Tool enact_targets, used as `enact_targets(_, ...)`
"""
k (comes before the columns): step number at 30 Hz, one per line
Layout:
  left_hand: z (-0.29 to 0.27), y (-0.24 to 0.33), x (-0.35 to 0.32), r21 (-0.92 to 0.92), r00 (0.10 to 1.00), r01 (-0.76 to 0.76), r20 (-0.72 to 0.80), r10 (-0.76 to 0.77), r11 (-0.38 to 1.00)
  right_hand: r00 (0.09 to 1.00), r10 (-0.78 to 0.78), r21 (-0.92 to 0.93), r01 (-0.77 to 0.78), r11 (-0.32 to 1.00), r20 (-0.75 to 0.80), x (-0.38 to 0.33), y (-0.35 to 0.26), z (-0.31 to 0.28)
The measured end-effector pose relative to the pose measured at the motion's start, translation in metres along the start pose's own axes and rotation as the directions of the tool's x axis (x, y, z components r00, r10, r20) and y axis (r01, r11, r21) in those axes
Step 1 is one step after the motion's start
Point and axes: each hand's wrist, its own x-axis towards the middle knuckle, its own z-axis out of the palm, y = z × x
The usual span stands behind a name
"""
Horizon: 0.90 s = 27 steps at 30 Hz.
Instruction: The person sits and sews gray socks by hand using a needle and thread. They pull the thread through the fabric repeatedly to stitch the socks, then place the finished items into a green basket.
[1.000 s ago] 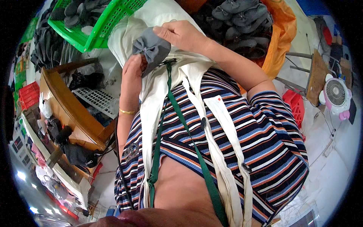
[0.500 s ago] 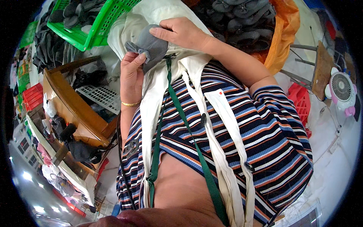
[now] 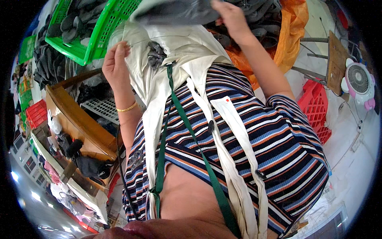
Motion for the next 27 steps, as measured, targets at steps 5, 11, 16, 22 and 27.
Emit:
enact_targets(5,-0.018,-0.039,-0.001,0.776,0.993,-0.105,0.043,0.113,0.622,0.938,0.341,0.079,-0.336,0.939,-0.057,0.009,0.083,-0.100)
enact_targets(11,-0.042,-0.079,-0.005,0.970,0.996,0.075,-0.063,-0.060,0.232,0.969,0.240,-0.081,-0.236,0.968,0.056,-0.019,0.062,-0.044)
enact_targets(16,-0.081,-0.074,0.002,0.916,0.975,0.180,-0.215,0.061,0.358,0.954,0.057,-0.295,0.034,0.955,0.295,-0.018,0.013,0.015)
enact_targets(22,-0.115,-0.066,-0.008,0.884,0.928,0.325,-0.366,0.065,0.337,0.781,-0.286,-0.431,0.564,0.704,0.555,-0.034,-0.005,0.067)
enact_targets(27,-0.125,-0.067,-0.018,0.848,0.896,0.436,-0.442,-0.055,0.302,0.701,-0.297,-0.371,0.632,0.680,0.649,-0.042,-0.010,0.088)
